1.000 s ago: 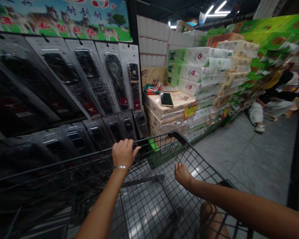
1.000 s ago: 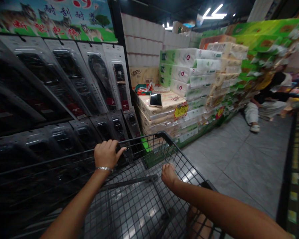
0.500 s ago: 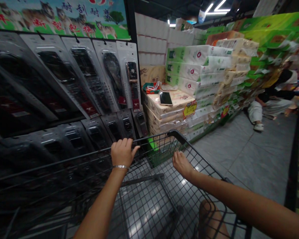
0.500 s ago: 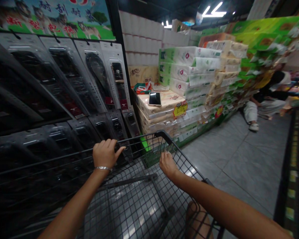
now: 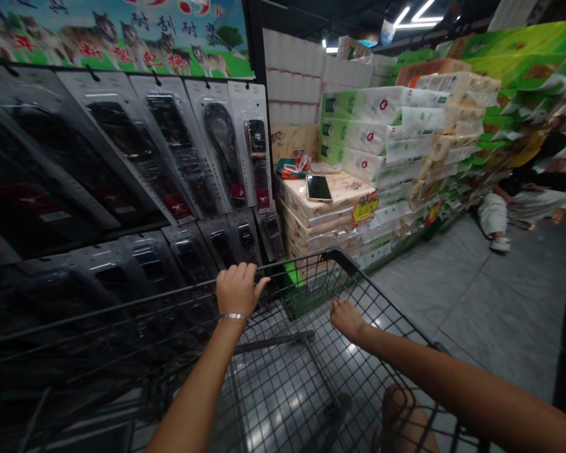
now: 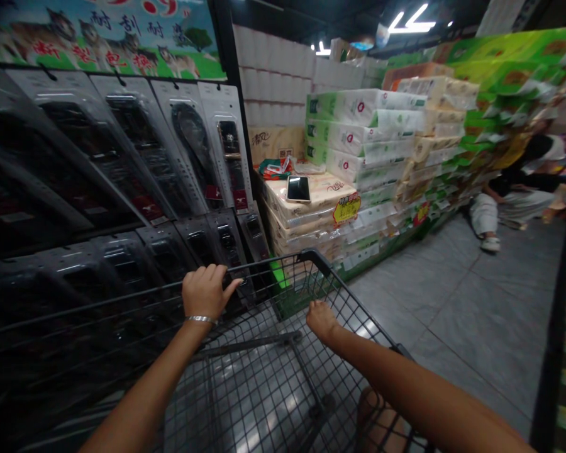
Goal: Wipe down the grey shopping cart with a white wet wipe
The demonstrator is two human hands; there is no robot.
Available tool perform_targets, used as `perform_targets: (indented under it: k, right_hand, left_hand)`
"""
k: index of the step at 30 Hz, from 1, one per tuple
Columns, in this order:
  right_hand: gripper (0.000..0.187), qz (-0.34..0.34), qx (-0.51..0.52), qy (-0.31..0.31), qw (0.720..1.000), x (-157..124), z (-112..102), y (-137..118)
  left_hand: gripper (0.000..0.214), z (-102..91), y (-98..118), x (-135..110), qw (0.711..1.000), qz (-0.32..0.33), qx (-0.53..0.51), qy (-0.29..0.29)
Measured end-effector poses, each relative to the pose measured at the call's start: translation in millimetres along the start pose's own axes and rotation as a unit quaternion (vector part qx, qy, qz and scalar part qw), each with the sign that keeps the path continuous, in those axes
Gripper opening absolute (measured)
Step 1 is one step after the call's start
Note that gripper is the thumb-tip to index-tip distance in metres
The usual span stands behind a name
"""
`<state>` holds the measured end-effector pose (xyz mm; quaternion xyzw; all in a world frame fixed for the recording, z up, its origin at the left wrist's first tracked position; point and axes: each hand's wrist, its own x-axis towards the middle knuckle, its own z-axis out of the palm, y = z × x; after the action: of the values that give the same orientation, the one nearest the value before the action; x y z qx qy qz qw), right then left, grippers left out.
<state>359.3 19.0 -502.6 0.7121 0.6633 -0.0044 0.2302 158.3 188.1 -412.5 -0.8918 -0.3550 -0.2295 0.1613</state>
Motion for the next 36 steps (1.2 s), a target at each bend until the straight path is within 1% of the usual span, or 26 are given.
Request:
perform_targets:
  k: [3, 8, 10, 12, 14, 17, 21, 27, 31, 36]
  right_hand:
    - [0.029, 0.008, 0.010, 0.017, 1.000, -1, -23, 7]
    - [0.025, 0.018, 0.018, 0.058, 0.998, -10, -68, 23]
    - [0.024, 0.012, 0.008, 0.080, 0.997, -16, -79, 28]
    - [0.022, 0.004, -0.007, 0.097, 0.995, -22, -80, 31]
    - [0.023, 0.000, -0.023, 0.092, 0.995, -26, -72, 31]
    - [0.025, -0.002, -0.038, 0.063, 0.997, -29, -50, 26]
    - [0.028, 0.008, -0.030, 0.035, 0.999, -26, -24, 14]
    - [0.030, 0.010, 0.007, 0.009, 1.000, -15, 6, 2]
    - [0.030, 0.010, 0.057, -0.011, 0.998, -7, 27, -3]
    - [0.028, 0.003, 0.101, -0.034, 0.994, -6, 48, -9]
  left_hand:
    - [0.033, 0.7, 0, 0, 1.000, 0.000, 0.001, 0.004]
    - [0.033, 1.1, 0, -1, 1.000, 0.001, 0.006, 0.010]
    - [0.033, 1.3, 0, -1, 1.000, 0.003, 0.009, 0.015]
    - [0.033, 1.5, 0, 0, 1.000, 0.006, 0.009, 0.021]
    - [0.033, 1.7, 0, 0, 1.000, 0.008, 0.007, 0.022]
    - [0.033, 1.2, 0, 0, 1.000, 0.006, 0.006, 0.021]
    - [0.032, -0.1, 2, 0, 1.000, 0.001, 0.005, 0.017]
    - [0.033, -0.5, 2, 0, 1.000, -0.002, 0.001, 0.012]
    - [0.033, 0.5, 2, -1, 1.000, -0.004, -0.004, 0.009]
    - [0.033, 1.2, 2, -1, 1.000, -0.005, -0.011, 0.003]
